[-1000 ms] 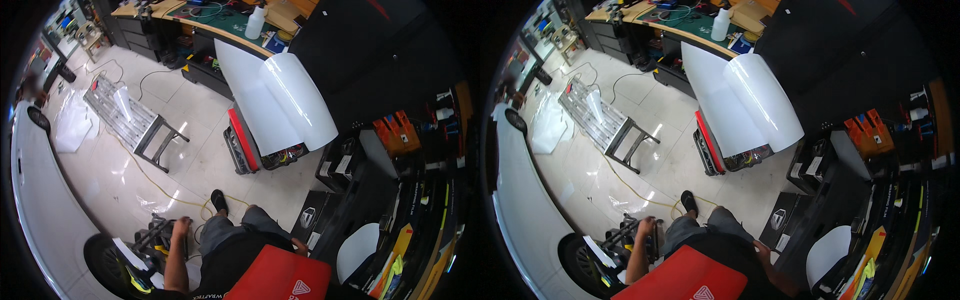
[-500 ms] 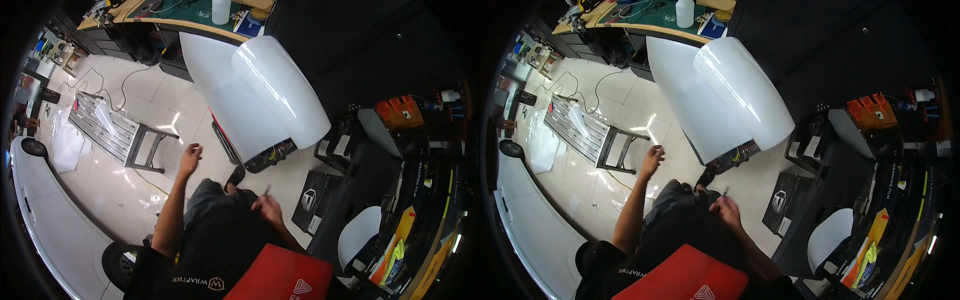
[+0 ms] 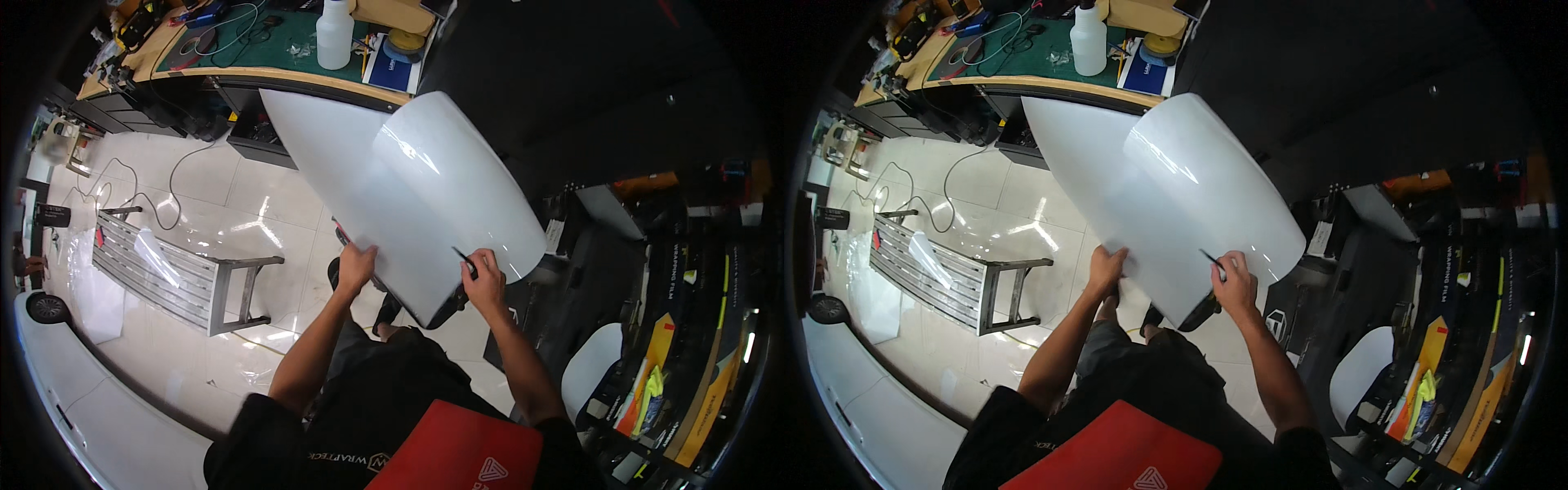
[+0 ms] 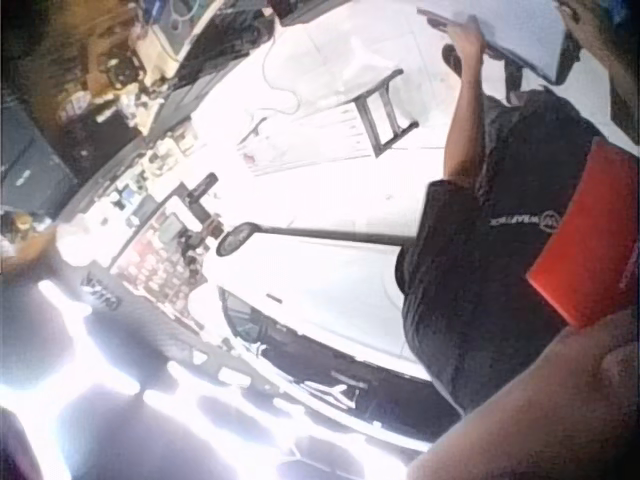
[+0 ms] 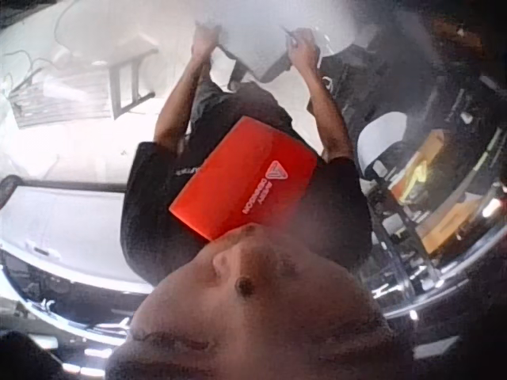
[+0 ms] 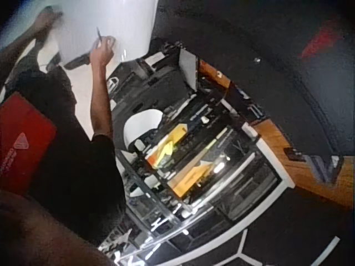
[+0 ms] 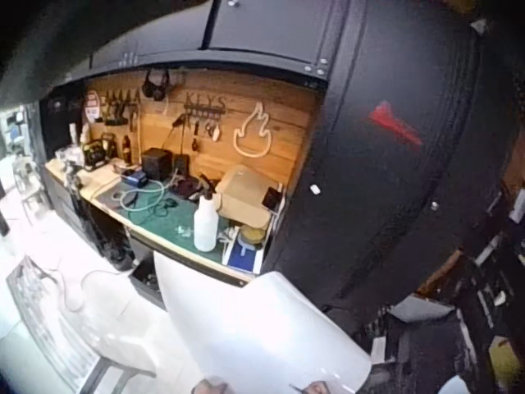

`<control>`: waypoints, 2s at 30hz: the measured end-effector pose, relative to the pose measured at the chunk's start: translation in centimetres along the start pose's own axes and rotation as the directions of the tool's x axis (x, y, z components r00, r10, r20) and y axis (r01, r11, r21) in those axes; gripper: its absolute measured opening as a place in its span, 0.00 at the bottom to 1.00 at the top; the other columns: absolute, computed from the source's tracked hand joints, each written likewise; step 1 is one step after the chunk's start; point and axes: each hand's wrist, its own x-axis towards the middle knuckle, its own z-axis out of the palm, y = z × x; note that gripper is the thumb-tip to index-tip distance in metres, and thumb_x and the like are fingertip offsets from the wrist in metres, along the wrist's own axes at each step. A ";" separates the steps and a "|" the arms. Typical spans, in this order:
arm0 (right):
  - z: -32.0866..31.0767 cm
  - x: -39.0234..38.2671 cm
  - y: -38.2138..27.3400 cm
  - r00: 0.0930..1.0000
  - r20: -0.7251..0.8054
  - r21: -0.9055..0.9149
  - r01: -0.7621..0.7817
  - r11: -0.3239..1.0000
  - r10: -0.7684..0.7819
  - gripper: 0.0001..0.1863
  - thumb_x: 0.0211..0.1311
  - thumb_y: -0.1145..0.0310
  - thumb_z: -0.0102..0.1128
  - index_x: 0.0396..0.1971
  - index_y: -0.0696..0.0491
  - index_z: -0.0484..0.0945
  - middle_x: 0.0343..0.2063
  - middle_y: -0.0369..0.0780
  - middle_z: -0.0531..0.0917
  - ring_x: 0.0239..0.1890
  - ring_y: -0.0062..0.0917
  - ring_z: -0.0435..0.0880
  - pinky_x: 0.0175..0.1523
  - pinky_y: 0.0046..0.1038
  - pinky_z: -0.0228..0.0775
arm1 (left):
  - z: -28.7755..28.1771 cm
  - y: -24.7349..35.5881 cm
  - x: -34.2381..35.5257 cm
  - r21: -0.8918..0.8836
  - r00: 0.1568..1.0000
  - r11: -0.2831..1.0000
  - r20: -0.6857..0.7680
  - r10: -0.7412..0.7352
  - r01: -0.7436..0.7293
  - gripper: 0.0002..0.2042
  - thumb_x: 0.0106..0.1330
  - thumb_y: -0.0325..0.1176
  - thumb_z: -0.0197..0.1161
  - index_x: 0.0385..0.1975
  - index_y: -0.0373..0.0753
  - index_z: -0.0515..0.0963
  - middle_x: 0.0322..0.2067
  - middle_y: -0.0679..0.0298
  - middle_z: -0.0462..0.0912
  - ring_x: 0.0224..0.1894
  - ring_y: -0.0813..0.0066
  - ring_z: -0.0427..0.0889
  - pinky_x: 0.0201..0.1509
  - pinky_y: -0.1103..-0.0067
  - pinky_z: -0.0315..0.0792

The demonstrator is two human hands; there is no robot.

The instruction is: The person applies a transparent protective film to the rear bumper of a white car. They smooth the film with a squeegee, use a heat gun to conform it to the curves, wipe the surface with a cloth, and cut a new piece of film to cover the taillight area.

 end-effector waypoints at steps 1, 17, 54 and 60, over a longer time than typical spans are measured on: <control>-0.9 0.8 -0.5 0.993 -0.119 -0.025 0.027 0.999 -0.030 0.12 0.65 0.69 0.72 0.44 0.57 0.82 0.47 0.46 0.82 0.50 0.45 0.86 0.51 0.42 0.81 | -1.0 2.5 -1.8 -0.043 0.987 0.987 -0.021 0.157 -0.157 0.17 0.70 0.38 0.68 0.45 0.26 0.82 0.37 0.46 0.89 0.33 0.62 0.90 0.41 0.65 0.82; 1.2 10.5 -6.7 0.944 -0.056 0.274 0.327 0.904 -0.324 0.16 0.67 0.73 0.67 0.53 0.57 0.82 0.50 0.49 0.85 0.48 0.48 0.88 0.53 0.46 0.80 | -20.0 27.3 -22.0 0.245 0.983 0.966 -0.140 0.119 -0.082 0.05 0.70 0.25 0.58 0.37 0.29 0.78 0.26 0.58 0.83 0.29 0.71 0.84 0.35 0.73 0.77; -0.7 23.1 -3.2 0.557 0.759 -0.419 0.814 0.403 -0.336 0.12 0.63 0.61 0.67 0.40 0.51 0.92 0.45 0.42 0.90 0.43 0.40 0.92 0.45 0.43 0.84 | -3.7 28.2 -16.8 0.317 0.997 0.948 -0.068 0.024 -0.002 0.16 0.66 0.35 0.60 0.42 0.25 0.77 0.34 0.34 0.85 0.41 0.32 0.85 0.51 0.53 0.77; -18.7 21.0 -0.8 0.745 0.287 -0.016 0.633 0.774 -0.603 0.12 0.59 0.76 0.65 0.44 0.56 0.84 0.39 0.45 0.82 0.40 0.43 0.86 0.47 0.38 0.79 | 7.8 21.2 -6.3 0.363 0.998 0.931 -0.014 0.055 -0.046 0.35 0.68 0.43 0.65 0.67 0.26 0.61 0.51 0.31 0.82 0.49 0.28 0.85 0.59 0.54 0.79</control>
